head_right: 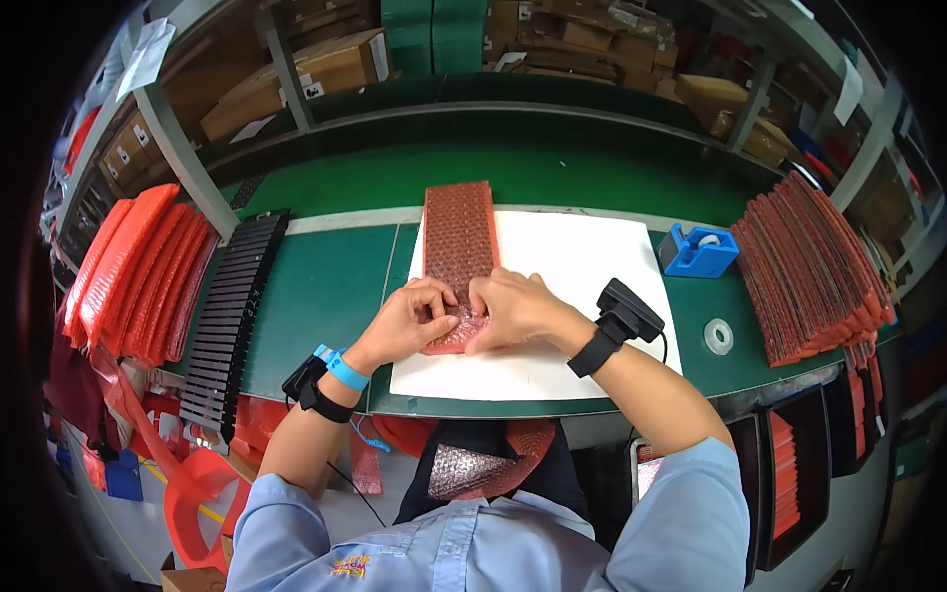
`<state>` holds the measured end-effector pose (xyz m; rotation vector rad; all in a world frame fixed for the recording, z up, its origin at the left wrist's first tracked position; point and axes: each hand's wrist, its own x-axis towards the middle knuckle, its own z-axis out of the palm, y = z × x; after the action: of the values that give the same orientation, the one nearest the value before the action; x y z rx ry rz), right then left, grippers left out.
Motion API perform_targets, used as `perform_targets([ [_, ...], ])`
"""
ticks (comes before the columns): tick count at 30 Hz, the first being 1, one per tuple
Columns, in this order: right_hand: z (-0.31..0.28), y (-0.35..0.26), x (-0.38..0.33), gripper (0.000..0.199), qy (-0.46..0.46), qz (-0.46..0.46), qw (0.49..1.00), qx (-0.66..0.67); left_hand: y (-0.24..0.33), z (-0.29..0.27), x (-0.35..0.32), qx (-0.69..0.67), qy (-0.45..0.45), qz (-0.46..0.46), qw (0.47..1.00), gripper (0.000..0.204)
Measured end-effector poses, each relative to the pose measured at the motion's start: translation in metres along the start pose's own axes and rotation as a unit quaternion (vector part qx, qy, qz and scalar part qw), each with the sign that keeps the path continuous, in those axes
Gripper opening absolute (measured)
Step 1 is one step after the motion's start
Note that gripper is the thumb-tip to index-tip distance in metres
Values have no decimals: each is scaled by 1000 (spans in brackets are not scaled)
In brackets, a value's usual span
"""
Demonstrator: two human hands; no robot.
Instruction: The person picks up a bubble wrap sheet, places a circuit board on it, and wraps the board by hand. They secure the bubble wrap with tape and place the wrapped circuit board onto a stack, repeating the process for a second board.
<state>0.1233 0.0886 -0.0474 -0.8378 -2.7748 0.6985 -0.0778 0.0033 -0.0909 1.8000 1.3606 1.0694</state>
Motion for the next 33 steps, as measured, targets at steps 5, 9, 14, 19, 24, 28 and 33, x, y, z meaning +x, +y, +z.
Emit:
perform_targets([
  [5, 14, 50, 40, 52, 210, 237, 933, 174, -3, 6, 0, 21, 12, 60, 998, 23],
  [9, 15, 35, 63, 67, 120, 294, 914, 252, 3, 8, -3, -7, 2, 26, 1000, 25],
  [14, 9, 5, 70, 47, 117, 275, 877, 376, -8, -1, -4, -141, 34, -8, 989, 17],
  [19, 7, 20, 61, 31, 144, 202, 768, 591, 8, -34, 9, -278, 184, -30, 942, 20],
  [24, -6, -6, 7, 38, 104, 55, 603, 789, 63, -47, 13, -392, 140, -37, 908, 55],
  [28, -17, -32, -20, 38, 95, -58, 580, 807, 113, -24, 17, -459, 17, 68, 886, 64],
  [33, -14, -20, -18, 40, 92, -80, 576, 809, 125, -5, 19, -360, 31, 130, 923, 73],
])
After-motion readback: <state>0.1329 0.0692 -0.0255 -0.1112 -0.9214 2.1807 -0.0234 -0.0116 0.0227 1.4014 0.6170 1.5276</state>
